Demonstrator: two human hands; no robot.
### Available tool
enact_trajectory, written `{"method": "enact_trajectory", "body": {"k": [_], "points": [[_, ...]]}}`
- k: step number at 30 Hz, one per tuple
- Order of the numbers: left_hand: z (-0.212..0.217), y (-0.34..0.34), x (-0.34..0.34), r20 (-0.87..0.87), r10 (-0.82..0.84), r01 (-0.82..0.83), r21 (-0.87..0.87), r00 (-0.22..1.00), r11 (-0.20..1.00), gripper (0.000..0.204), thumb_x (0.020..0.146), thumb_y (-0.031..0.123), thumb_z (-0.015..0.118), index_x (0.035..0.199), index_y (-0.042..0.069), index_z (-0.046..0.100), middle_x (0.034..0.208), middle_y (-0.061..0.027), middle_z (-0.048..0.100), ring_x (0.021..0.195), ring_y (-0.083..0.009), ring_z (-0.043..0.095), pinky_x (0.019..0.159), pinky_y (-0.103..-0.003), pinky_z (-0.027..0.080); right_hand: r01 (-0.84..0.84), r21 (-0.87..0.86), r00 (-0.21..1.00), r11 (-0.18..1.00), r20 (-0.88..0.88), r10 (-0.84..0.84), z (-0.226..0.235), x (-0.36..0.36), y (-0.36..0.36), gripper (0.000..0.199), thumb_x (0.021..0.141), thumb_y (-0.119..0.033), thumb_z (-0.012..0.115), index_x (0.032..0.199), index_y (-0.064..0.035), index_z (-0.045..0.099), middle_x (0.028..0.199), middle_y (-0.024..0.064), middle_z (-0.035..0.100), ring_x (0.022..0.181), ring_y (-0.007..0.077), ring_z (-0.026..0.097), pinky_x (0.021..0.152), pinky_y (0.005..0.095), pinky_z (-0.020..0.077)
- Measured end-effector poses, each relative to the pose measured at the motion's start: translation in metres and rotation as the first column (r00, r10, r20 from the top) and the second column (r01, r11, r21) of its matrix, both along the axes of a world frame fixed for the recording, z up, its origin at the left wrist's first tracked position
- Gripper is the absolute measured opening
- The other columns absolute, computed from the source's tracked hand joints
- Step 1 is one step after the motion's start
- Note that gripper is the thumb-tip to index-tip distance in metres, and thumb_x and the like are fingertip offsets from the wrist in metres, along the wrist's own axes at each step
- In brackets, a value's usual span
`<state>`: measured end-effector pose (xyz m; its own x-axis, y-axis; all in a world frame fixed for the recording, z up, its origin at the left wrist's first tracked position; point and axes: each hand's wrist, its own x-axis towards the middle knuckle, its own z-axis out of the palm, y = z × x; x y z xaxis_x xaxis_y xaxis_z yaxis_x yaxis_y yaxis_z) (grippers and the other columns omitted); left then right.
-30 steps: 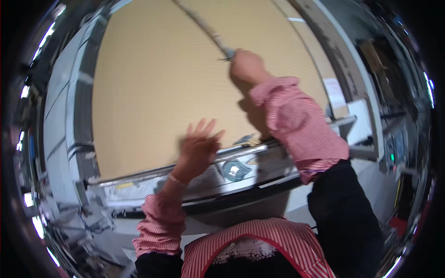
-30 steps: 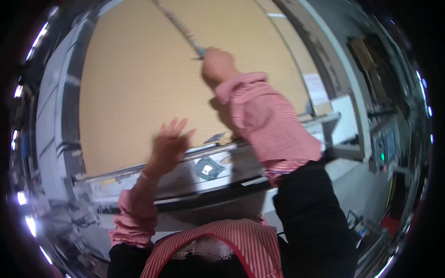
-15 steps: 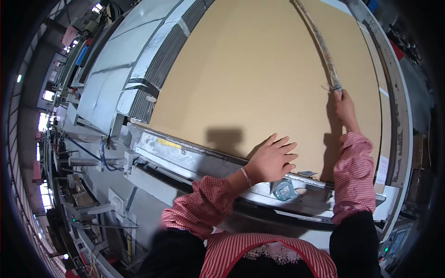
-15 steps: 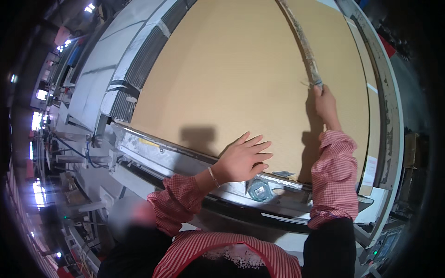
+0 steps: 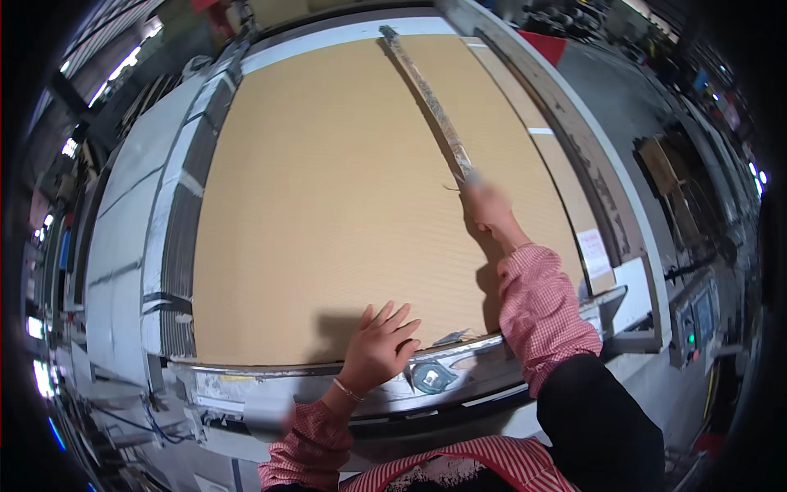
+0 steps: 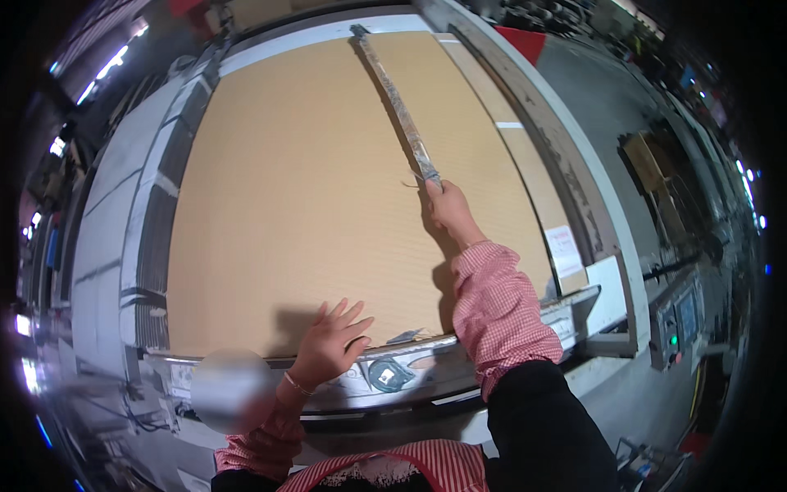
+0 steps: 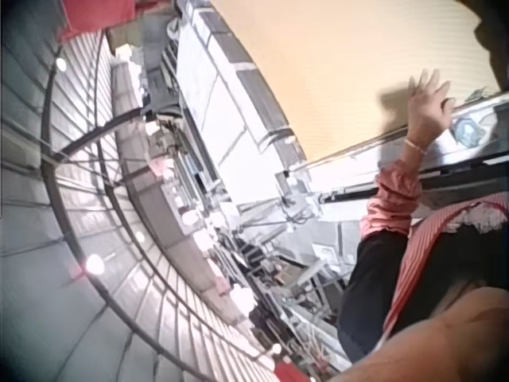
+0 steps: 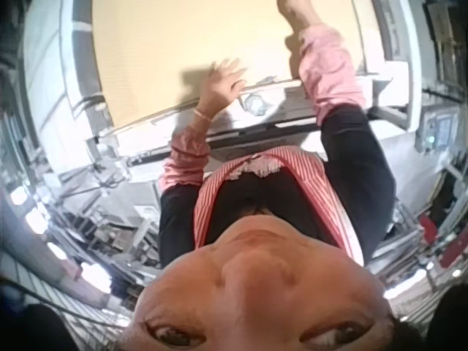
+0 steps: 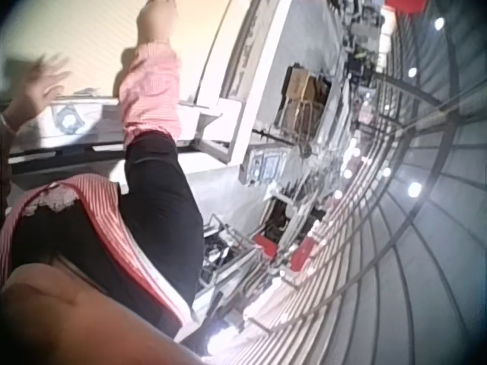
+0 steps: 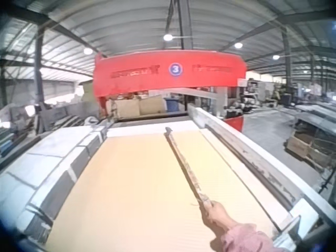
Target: Operate an industrial wood-cutting or panel-processing machine, adjusting settings on a control panel and handling wood materials.
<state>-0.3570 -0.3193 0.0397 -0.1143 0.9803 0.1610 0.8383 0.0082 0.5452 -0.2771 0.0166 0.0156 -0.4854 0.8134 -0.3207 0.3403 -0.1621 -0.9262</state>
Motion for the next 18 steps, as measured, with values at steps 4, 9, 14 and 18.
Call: {"method": "enact_trajectory", "body": {"k": [4,9,14,18], "points": [[0.001,0.006,0.003,-0.007,-0.001,0.001,-0.029,1.000,1.000,0.031,0.084,0.023,0.062,0.114,0.013,0.066,0.130,-0.0126,0.055,0.124,-0.0357,0.047,0.107,-0.053,0.028,-0.003,-0.022,1.000,1.000,-0.012,0.003,0.006,0.023,0.018,0.030,0.097,-0.032,0.049,0.088,-0.0028,0.050,0.061,0.0025,0.047,0.040,0.0105,0.041,0.036,0.0271,0.0322],[-0.005,0.007,0.007,-0.029,-0.003,0.001,-0.064,1.000,0.998,0.031,0.085,0.024,0.060,0.114,0.014,0.066,0.130,-0.0116,0.055,0.125,-0.0354,0.046,0.107,-0.053,0.028,-0.022,0.049,0.996,0.999,0.085,0.017,0.004,0.033,0.029,0.031,0.097,-0.035,0.048,0.086,-0.0064,0.048,0.064,0.0002,0.045,0.044,0.0078,0.036,0.038,0.0242,0.0298],[-0.007,0.002,0.006,-0.029,0.023,-0.024,-0.033,0.999,0.999,0.029,0.084,0.027,0.062,0.110,0.014,0.067,0.127,-0.0097,0.057,0.122,-0.0318,0.049,0.107,-0.052,0.029,0.003,-0.158,0.997,0.987,-0.080,-0.016,0.010,0.024,0.011,0.032,0.098,-0.037,0.047,0.086,-0.0073,0.049,0.063,-0.0005,0.046,0.045,0.0078,0.036,0.039,0.0244,0.0306],[-0.006,0.014,0.013,-0.015,0.029,-0.029,-0.018,0.999,0.999,0.029,0.084,0.027,0.062,0.110,0.014,0.067,0.126,-0.0099,0.057,0.121,-0.0314,0.050,0.106,-0.052,0.030,-0.028,-0.394,0.940,0.919,-0.324,-0.110,0.029,0.023,0.053,0.032,0.100,-0.035,0.042,0.087,-0.0072,0.049,0.062,-0.0027,0.043,0.044,0.0052,0.032,0.038,0.0208,0.0267]]}}
